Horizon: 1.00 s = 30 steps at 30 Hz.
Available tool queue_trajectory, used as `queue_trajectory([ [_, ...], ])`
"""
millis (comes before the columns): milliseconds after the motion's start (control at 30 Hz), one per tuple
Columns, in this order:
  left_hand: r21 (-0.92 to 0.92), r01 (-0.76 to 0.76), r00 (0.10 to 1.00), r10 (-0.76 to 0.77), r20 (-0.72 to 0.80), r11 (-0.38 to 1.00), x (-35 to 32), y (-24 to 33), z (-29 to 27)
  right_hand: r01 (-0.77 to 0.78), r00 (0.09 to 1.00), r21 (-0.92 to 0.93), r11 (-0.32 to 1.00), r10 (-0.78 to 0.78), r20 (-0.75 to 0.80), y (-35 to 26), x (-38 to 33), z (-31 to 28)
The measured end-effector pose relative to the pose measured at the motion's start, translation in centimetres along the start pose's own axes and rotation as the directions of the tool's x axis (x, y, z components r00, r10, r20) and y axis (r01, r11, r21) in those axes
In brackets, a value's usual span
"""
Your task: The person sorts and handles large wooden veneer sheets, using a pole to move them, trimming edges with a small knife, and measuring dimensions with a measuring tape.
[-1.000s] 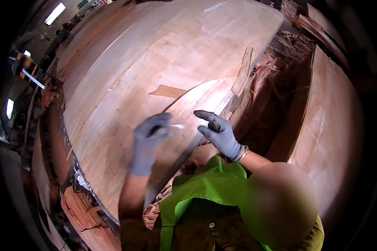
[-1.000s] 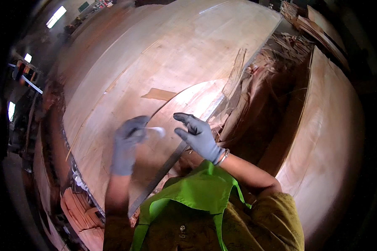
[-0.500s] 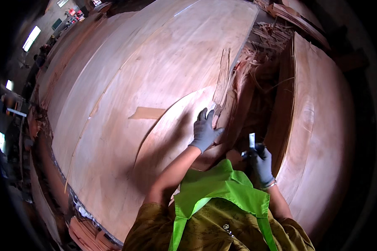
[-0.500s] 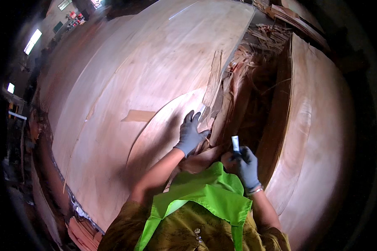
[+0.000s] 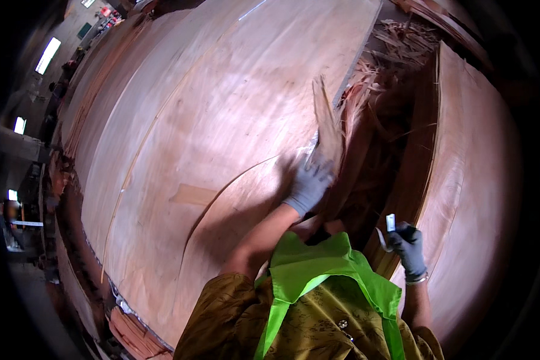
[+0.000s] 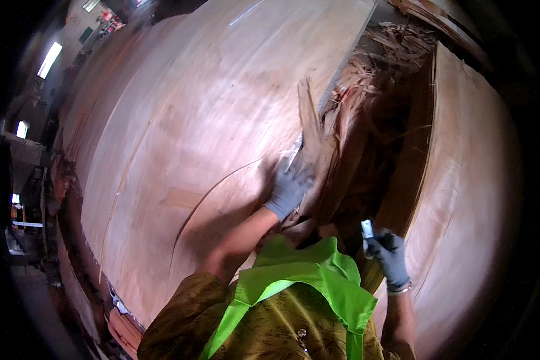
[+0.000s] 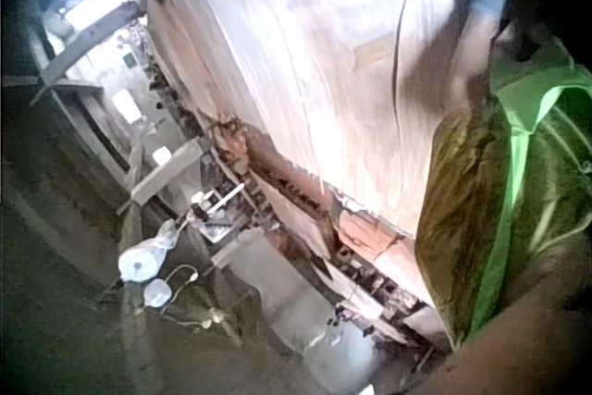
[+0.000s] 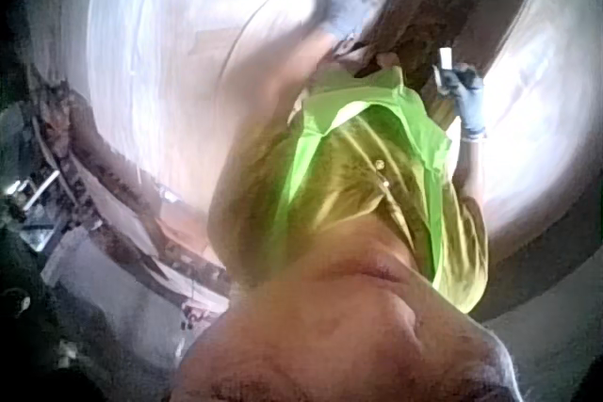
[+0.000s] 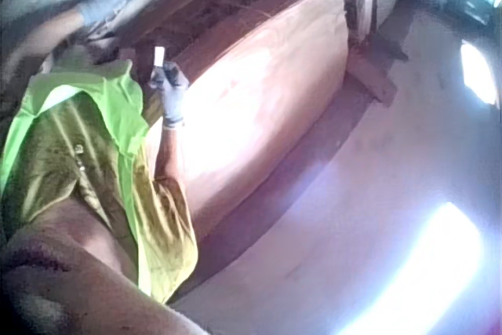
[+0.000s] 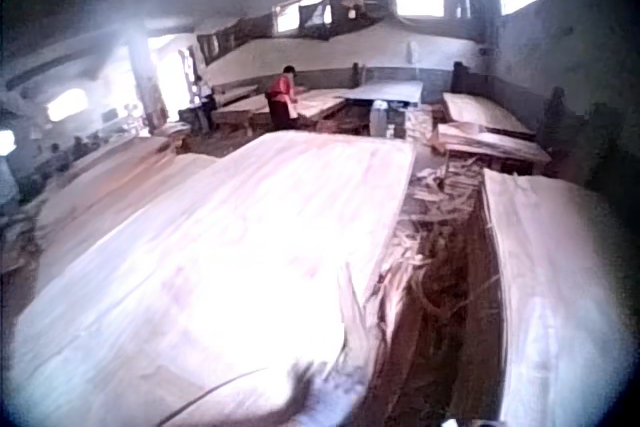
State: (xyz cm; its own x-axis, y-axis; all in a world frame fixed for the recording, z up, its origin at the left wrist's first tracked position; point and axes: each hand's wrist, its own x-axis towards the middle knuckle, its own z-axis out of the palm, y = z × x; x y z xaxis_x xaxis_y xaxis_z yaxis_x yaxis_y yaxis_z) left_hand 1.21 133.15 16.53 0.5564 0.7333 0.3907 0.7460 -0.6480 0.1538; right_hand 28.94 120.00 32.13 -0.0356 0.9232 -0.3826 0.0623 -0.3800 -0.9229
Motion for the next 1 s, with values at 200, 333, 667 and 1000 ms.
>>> queue_trajectory([
  [200,-0.502,-0.035,0.932,0.209,0.295,0.864,-1.3,5.4,-0.8,-0.132,0.888,-0.043,0.99,0.138,0.438,0.8,8.9,6.0],
  [333,-0.057,0.352,0.91,-0.327,0.255,0.934,-3.3,-2.0,-4.6,-0.151,0.883,0.11,0.982,0.084,0.462,5.8,17.0,9.7],
  [667,0.252,0.446,0.826,-0.503,0.255,0.859,-3.5,-7.9,-2.5,-0.179,0.914,0.13,0.975,0.116,0.388,8.7,30.0,19.4],
  [1000,0.399,0.366,0.756,-0.518,0.399,0.841,-1.2,-6.4,-3.1,-0.154,0.906,-0.188,0.97,0.215,0.365,8.3,26.9,15.6],
])
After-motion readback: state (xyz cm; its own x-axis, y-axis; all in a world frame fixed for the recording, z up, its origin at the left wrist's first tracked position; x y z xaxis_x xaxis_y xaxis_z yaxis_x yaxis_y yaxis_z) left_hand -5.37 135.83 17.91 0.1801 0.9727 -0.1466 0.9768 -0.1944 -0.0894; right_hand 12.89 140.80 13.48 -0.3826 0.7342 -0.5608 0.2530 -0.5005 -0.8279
